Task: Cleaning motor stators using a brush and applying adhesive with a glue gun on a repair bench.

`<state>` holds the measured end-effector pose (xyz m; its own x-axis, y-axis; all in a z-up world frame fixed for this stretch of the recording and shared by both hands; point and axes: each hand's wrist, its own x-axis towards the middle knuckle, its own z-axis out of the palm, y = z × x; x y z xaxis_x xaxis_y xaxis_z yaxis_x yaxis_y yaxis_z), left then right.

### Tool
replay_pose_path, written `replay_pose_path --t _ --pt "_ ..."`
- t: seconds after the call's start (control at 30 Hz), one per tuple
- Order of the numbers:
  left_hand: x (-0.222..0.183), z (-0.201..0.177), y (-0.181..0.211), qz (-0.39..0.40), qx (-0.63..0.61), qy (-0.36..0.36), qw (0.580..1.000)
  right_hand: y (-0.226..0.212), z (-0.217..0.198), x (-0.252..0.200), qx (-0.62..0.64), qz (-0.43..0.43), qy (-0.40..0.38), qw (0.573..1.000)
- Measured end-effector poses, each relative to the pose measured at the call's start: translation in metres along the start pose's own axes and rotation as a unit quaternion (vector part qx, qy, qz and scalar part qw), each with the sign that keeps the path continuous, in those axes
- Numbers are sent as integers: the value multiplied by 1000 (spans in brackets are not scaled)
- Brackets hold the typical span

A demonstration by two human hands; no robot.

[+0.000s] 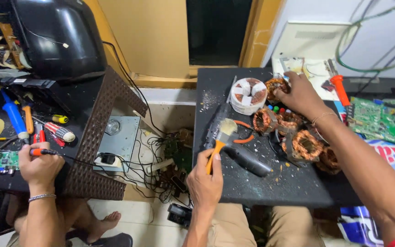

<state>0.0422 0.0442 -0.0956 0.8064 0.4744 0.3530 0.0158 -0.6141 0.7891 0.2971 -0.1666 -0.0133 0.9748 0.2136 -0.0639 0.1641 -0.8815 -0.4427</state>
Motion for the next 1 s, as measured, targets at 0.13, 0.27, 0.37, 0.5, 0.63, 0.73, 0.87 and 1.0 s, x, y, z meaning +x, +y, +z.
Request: replay_pose_path --t 0.13,0.27,0.37,0.5,0.63,0.73,0.87,1.0 --pt "0 4 0 -9 5 2 1000 4 -17 -42 32 -40 54 997" --pt "-3 5 3 -31 26 24 999 13 -24 -105 56 -195 229 952" --pt "-5 5 6 -49 8 36 998 39 -22 -152 148 -209 339 906" --pt "-9 6 -1 -43 0 23 999 102 8 -186 165 -128 453 867" --pt "-11 10 2 -32 47 41 998 147 39 -187 193 -70 488 849" --pt "-9 14 2 -32 53 52 997 158 58 -175 259 -25 479 839" --pt "-12 19 -7 -15 61 69 996 153 57 -173 310 -9 441 842" --pt "-17 21 1 -6 74 85 994 134 46 -185 277 -50 391 876"
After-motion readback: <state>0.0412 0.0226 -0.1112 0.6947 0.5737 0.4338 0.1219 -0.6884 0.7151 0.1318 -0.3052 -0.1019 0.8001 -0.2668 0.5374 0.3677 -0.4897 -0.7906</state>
